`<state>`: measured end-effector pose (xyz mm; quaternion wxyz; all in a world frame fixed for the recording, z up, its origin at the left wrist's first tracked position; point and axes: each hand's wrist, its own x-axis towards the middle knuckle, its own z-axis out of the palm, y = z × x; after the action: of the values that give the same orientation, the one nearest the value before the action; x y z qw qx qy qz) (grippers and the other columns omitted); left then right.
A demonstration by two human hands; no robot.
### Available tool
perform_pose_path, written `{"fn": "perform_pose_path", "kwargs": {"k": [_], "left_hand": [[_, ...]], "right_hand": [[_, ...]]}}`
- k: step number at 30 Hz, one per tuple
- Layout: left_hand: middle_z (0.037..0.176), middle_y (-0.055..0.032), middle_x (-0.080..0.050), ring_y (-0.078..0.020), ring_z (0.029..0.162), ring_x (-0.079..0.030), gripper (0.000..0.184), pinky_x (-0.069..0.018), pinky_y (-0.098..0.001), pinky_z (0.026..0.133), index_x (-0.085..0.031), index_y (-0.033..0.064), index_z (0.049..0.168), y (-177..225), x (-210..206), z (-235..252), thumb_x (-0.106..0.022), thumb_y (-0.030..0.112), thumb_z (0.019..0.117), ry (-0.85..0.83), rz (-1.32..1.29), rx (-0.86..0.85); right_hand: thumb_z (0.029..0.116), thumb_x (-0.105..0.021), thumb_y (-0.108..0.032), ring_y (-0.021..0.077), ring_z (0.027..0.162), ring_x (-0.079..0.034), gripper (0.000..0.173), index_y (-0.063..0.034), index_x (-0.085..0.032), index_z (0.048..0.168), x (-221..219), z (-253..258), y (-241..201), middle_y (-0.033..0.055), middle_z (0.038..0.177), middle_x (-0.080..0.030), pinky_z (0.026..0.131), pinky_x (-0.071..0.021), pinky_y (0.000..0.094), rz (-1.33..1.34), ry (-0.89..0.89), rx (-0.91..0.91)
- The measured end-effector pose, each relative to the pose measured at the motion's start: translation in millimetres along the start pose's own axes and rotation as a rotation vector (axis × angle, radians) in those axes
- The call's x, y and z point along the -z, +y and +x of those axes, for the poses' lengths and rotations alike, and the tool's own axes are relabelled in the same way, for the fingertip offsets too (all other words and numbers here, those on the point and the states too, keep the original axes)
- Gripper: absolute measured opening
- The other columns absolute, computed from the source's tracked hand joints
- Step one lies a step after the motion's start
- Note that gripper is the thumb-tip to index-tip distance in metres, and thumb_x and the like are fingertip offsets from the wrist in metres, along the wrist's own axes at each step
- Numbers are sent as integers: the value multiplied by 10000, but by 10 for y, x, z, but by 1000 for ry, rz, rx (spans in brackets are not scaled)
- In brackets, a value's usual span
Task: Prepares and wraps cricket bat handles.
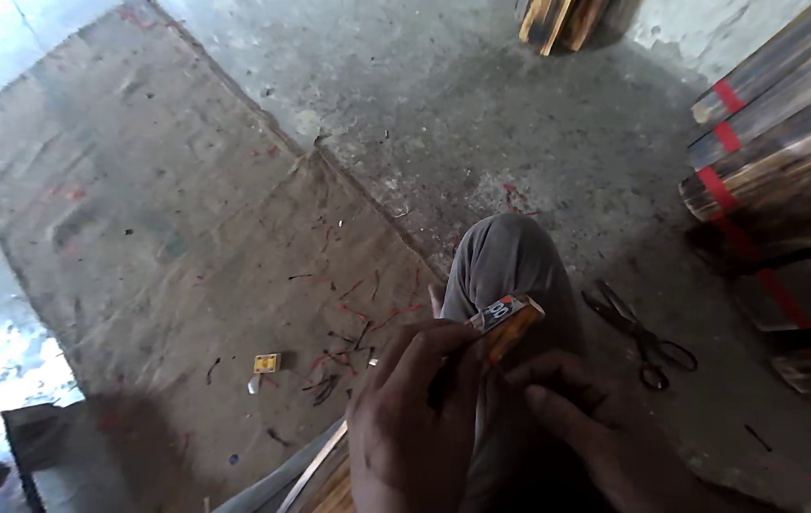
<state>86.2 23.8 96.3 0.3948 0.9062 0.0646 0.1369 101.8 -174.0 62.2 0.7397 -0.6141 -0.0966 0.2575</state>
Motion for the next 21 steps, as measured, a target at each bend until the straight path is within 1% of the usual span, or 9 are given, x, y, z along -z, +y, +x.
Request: {"fn": "perform_pose_path", "kwargs": {"k": [3,5,7,10,14,16,18,19,21], "left_hand": [[1083,108,-716,-40,916,-694,121,-614,-257,754,-756,236,1065,-11,7,7,-692,262,966,-5,5,-13],[1089,110,-718,-35,922,-695,140,-612,-260,756,-757,240,1084,-17,-2,3,-668,274,982,-8,30,-18],[1096,118,-717,-28,914,-690,143,-602,-261,735,-763,253,1082,-22,-21,-8,-672,277,974,3,65,-29],[1091,126,-715,-21,885,-685,134,-593,-247,692,-772,265,1062,-26,-29,-11,-705,267,946,14,78,-41],[1091,132,-711,-20,901,-685,126,-597,-252,700,-765,276,1052,-25,-24,2,-719,275,935,9,87,-43],[1081,133,-714,-31,907,-691,160,-607,-274,720,-749,272,1089,-29,-24,9,-726,287,932,9,74,-27],[1077,136,-703,-32,925,-690,241,-616,-285,753,-694,270,1168,-21,-21,13,-724,324,935,0,81,5],[1074,137,-695,-27,930,-683,242,-612,-285,758,-680,269,1167,-15,-20,14,-719,333,936,-1,97,8],[1075,129,-695,-30,931,-673,149,-595,-279,743,-730,269,1079,-7,-25,8,-712,310,937,12,150,-30]], "right_hand": [[1059,-567,-178,33,675,-551,201,-68,-701,1161,8,-22,-41,8,878,-658,582,-467,172,-4,0,-2],[1057,-567,-162,30,656,-532,196,-59,-699,1159,21,-19,-37,6,856,-646,562,-445,167,5,-20,2],[1058,-560,-148,26,664,-536,189,-52,-691,1155,39,-20,-17,4,851,-641,570,-450,164,10,-56,6],[1060,-555,-149,15,641,-505,183,-56,-686,1147,41,-35,3,-8,826,-616,550,-421,157,16,-71,-4],[1059,-564,-166,21,622,-504,178,-59,-686,1133,66,-45,23,-6,811,-612,532,-420,162,24,-70,-25],[1061,-560,-168,24,605,-487,180,-63,-687,1133,88,-48,33,-7,793,-596,517,-404,166,20,-73,-32],[1064,-555,-167,27,609,-490,183,-60,-683,1139,102,-52,43,-3,801,-599,517,-406,168,20,-81,-26],[1065,-553,-165,28,616,-493,183,-61,-682,1143,107,-52,45,-2,807,-601,524,-409,167,14,-84,-21],[1065,-552,-170,23,621,-498,184,-73,-686,1146,113,-48,43,-10,810,-607,533,-415,163,-11,-79,-19]]}}
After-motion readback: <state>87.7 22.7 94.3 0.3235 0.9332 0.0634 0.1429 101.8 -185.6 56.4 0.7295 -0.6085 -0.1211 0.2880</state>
